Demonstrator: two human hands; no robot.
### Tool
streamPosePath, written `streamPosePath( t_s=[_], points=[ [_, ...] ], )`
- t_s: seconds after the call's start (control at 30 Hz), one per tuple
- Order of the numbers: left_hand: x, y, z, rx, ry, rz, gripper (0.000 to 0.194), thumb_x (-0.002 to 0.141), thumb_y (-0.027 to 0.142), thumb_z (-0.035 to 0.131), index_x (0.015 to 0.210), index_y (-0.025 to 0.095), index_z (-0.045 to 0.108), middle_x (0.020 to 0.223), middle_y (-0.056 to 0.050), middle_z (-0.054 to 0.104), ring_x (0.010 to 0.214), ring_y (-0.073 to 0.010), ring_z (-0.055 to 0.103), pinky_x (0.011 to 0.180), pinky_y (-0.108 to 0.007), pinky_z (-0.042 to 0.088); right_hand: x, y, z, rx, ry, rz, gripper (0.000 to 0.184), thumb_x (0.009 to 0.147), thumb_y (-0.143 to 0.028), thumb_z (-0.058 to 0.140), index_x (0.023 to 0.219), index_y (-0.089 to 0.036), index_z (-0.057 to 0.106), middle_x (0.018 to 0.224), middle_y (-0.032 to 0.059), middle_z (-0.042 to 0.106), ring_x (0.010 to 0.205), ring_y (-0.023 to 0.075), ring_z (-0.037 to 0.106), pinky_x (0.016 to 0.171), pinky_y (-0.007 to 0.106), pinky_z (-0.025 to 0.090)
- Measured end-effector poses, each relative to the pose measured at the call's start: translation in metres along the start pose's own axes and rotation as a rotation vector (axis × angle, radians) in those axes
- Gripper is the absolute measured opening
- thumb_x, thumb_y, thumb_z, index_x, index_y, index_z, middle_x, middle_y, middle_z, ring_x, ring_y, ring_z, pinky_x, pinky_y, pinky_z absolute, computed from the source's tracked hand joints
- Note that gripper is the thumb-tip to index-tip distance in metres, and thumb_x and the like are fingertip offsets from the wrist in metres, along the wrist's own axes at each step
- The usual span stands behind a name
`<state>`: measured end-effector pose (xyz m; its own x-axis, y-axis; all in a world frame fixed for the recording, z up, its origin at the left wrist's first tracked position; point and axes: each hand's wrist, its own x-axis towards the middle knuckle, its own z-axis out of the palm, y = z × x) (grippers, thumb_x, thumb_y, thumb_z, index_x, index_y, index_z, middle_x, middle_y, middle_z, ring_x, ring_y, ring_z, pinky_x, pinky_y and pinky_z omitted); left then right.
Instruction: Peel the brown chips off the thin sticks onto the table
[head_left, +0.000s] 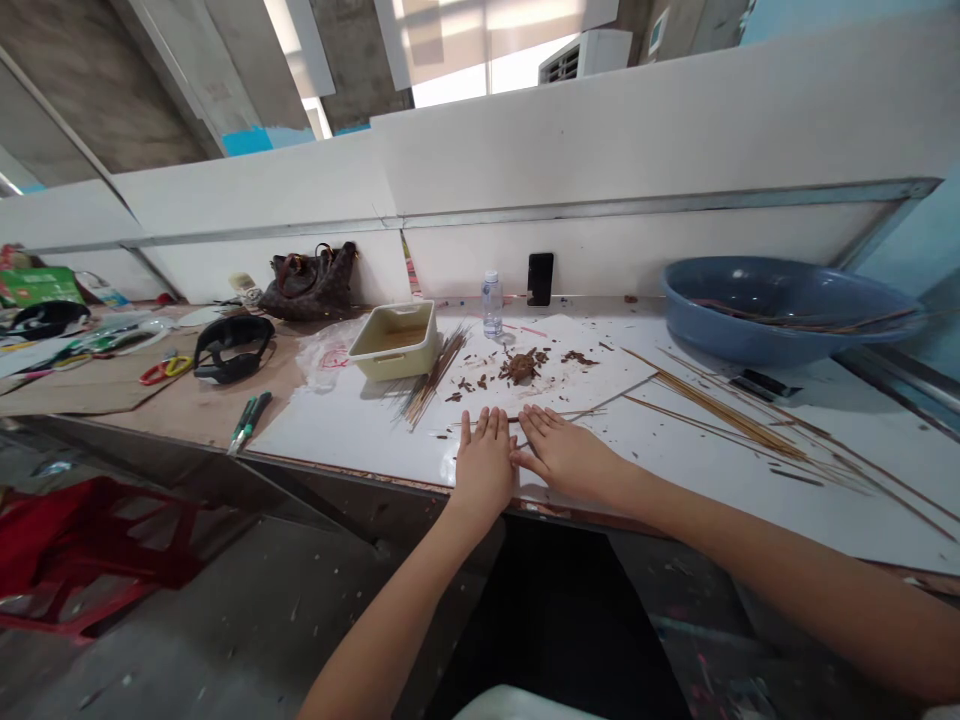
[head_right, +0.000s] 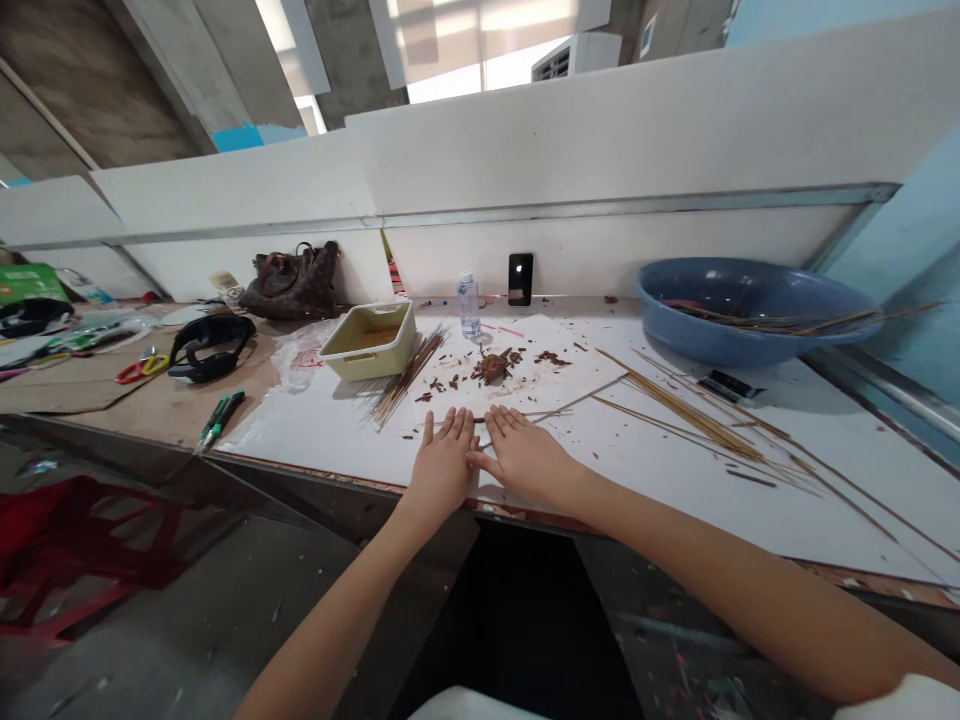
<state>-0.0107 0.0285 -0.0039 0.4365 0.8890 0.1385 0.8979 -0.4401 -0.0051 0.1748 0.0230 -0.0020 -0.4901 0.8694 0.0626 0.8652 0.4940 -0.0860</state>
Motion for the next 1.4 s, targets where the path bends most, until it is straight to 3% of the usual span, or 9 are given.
streamPosePath(
  t_s=[0.17,0.27,0.47,0.7,0.97,1.03,1.23,1.4],
  points=[
    [-0.018,0.007,0.004,0.012,0.041,0.023,0.063,0.115,0.027,0.027,0.173,0.008,0.041,0.177,-0.017,0.044,0.17,-0.0302,0.034,0.143,-0.059,0.015,-0.018,0.001,0.007,0.047,0.076,-0.048,0.086,0.118,-0.062,0.027,0.171,0.004,0.039,0.175,0.0302,0.039,0.167,0.0382,0.038,0.136,0.059,0.036],
    [-0.011,0.01,0.005,-0.006,0.039,0.053,0.066,0.112,0.025,0.033,0.176,0.008,0.036,0.18,-0.018,0.038,0.172,-0.0314,0.031,0.143,-0.06,0.015,-0.009,0.004,0.003,0.057,0.097,-0.054,0.084,0.118,-0.06,0.022,0.172,0.002,0.039,0.176,0.0294,0.037,0.168,0.038,0.036,0.136,0.061,0.035],
    [0.006,0.016,0.005,-0.018,-0.034,0.055,0.069,0.11,0.026,0.038,0.175,0.006,0.036,0.181,-0.02,0.035,0.172,-0.0339,0.028,0.143,-0.059,0.015,0.014,0.003,-0.001,0.093,-0.004,0.01,0.091,0.117,-0.066,0.023,0.17,0.007,0.04,0.176,0.0316,0.035,0.169,0.0401,0.032,0.139,0.06,0.029],
    [-0.019,0.019,0.013,-0.004,-0.018,0.08,0.072,0.107,0.027,0.041,0.176,0.009,0.036,0.18,-0.018,0.037,0.171,-0.0329,0.031,0.144,-0.058,0.011,-0.014,-0.007,0.018,0.09,0.062,-0.001,0.095,0.115,-0.07,0.021,0.172,0.004,0.038,0.177,0.0312,0.036,0.169,0.0392,0.033,0.138,0.059,0.03],
    [0.023,0.015,-0.002,-0.005,-0.094,-0.008,0.066,0.113,0.027,0.03,0.175,0.006,0.037,0.18,-0.019,0.034,0.172,-0.0318,0.029,0.143,-0.057,0.015,0.028,0.016,0.01,0.055,0.008,0.024,0.084,0.117,-0.06,0.023,0.173,0.003,0.037,0.177,0.0315,0.035,0.169,0.041,0.031,0.136,0.064,0.033],
    [0.022,0.015,-0.003,0.0,-0.095,-0.021,0.065,0.113,0.027,0.032,0.175,0.007,0.038,0.181,-0.018,0.034,0.172,-0.0307,0.03,0.144,-0.056,0.016,0.027,0.016,0.012,0.049,0.012,0.022,0.085,0.117,-0.061,0.024,0.173,0.003,0.036,0.177,0.0316,0.034,0.17,0.0415,0.029,0.137,0.064,0.032],
    [-0.009,0.022,0.004,0.023,-0.053,0.018,0.065,0.114,0.026,0.03,0.174,0.004,0.037,0.18,-0.019,0.037,0.171,-0.0313,0.033,0.144,-0.053,0.014,-0.011,0.006,0.024,0.079,0.077,-0.069,0.088,0.117,-0.065,0.024,0.174,0.001,0.035,0.177,0.0316,0.035,0.169,0.0409,0.032,0.136,0.064,0.033],
    [0.013,0.018,-0.002,-0.003,-0.076,-0.031,0.065,0.112,0.023,0.032,0.174,0.004,0.038,0.179,-0.019,0.038,0.171,-0.0307,0.033,0.143,-0.053,0.018,0.012,0.013,0.014,0.065,0.032,-0.013,0.079,0.118,-0.057,0.034,0.173,-0.001,0.039,0.176,0.0315,0.039,0.169,0.0404,0.033,0.137,0.062,0.033]
  ],
)
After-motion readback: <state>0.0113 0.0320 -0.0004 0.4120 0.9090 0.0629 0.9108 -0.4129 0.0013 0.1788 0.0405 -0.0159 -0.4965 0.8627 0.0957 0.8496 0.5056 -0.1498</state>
